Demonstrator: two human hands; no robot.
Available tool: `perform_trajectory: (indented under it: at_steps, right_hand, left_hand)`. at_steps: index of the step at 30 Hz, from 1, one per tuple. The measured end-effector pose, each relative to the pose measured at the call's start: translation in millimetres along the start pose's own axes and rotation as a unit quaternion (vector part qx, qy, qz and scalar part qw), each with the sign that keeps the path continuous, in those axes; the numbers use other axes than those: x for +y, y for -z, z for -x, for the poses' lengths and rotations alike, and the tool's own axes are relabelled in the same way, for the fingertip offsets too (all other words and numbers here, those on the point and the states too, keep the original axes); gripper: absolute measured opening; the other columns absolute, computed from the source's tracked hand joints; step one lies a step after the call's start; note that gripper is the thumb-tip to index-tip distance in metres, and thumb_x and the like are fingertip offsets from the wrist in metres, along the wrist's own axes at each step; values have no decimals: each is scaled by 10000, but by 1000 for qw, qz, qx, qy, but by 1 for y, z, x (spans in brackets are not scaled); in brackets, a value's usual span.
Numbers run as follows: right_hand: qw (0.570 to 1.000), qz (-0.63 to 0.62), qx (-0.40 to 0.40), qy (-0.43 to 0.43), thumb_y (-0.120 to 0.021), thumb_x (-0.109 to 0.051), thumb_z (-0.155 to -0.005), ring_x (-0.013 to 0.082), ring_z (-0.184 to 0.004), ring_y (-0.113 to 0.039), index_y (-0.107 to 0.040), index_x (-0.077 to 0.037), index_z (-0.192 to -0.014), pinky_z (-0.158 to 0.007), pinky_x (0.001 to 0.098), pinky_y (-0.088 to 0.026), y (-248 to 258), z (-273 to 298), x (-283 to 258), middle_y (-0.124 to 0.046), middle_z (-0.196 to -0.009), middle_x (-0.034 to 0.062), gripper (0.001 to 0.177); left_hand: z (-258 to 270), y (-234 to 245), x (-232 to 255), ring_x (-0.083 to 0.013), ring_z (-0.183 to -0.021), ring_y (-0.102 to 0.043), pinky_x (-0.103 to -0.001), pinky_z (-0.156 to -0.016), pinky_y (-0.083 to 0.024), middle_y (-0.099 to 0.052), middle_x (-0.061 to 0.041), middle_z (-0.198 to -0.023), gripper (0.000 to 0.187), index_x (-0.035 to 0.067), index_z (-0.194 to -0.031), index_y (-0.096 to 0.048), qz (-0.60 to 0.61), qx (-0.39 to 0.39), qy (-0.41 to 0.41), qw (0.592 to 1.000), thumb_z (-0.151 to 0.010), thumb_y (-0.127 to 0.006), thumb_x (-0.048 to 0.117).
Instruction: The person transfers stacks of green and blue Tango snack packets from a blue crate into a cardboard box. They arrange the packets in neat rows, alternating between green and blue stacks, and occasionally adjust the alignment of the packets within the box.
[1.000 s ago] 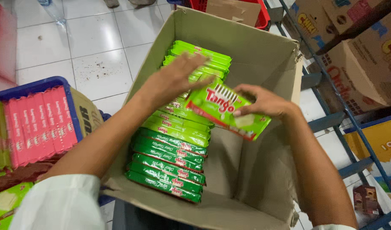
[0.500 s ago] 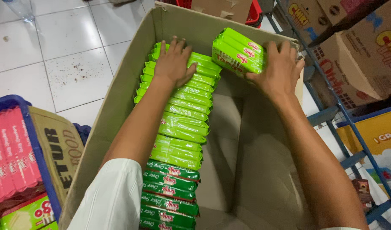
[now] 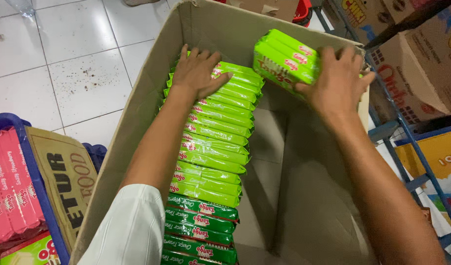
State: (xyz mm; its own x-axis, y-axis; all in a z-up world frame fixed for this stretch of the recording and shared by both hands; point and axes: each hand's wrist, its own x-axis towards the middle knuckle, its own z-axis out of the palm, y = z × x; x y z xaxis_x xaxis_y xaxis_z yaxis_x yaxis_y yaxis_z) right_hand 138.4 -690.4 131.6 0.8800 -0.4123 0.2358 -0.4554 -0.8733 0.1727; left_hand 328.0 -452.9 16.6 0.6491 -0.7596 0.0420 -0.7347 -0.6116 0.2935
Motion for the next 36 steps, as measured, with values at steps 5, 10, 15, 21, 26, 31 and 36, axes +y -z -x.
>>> perform_trajectory:
  at_steps: [5, 10, 15, 21, 26, 31, 36]
  right_hand:
    - [999, -12, 22, 45, -907, -576, -633, 436, -1120, -485, -647, -143, -1337, -805, 595, -354, -21, -18, 22, -527, -1238, 221, 866]
    - [994, -42, 55, 90, -927, -493, -624, 428, -1163, -464, -651, -141, -1338, -818, 552, -326, -28, -32, 11, -524, -1242, 214, 843]
    - [987, -74, 79, 116, -921, -493, -555, 389, -1119, -529, -677, -193, -1305, -966, 624, -321, -53, -49, -26, -550, -1197, 170, 844]
    - [985, -160, -5, 68, -939, -417, -606, 403, -1186, -517, -587, -241, -1359, -964, 848, -259, -55, -53, -61, -574, -1220, 145, 850]
    - [978, -200, -31, 41, -920, -350, -689, 383, -1219, -491, -584, -305, -1372, -940, 927, -136, -53, -51, -89, -580, -1255, 87, 762]
    - [981, -186, -30, 48, -874, -397, -724, 365, -1243, -453, -563, -345, -1397, -958, 920, -126, -58, -50, -98, -565, -1318, 29, 743]
    - [979, -187, -14, 84, -844, -539, -786, 406, -1248, -388, -540, -344, -1457, -873, 730, -338, -69, -51, -103, -543, -1395, 85, 762]
  left_hand:
    - [7, 8, 6, -453, -1255, -475, -667, -1143, -219, -602, -220, -1279, 762, 214, -1402, -559, -17, -10, -12, 1000, -957, -264, 759]
    - [10, 14, 14, -502, -1314, -425, -697, -1148, -188, -558, -238, -1321, 758, 316, -1454, -528, -32, -51, -4, 998, -933, -230, 778]
    - [14, 4, 11, -463, -1212, -471, -682, -1128, -204, -582, -231, -1235, 781, 215, -1335, -583, -36, -10, -29, 999, -947, -218, 787]
    - [16, -3, 10, -490, -1255, -481, -584, -1214, -197, -595, -337, -1259, 1071, -82, -1467, -335, 18, 28, 8, 999, -912, -352, 834]
    - [20, -5, 8, -479, -1268, -487, -586, -1123, -365, -384, -255, -1413, 884, 0, -1422, -300, 91, 131, 35, 987, -925, -607, 664]
    - [24, -14, 8, -615, -1184, -523, -593, -745, -599, -239, -332, -1497, 852, 265, -1389, -101, 158, 232, 32, 959, -923, -770, 511]
    - [26, -2, 8, -447, -1585, -99, -702, -1234, -212, -48, -87, -1731, 827, 315, -1664, -234, 25, 196, -24, 980, -998, -629, 606]
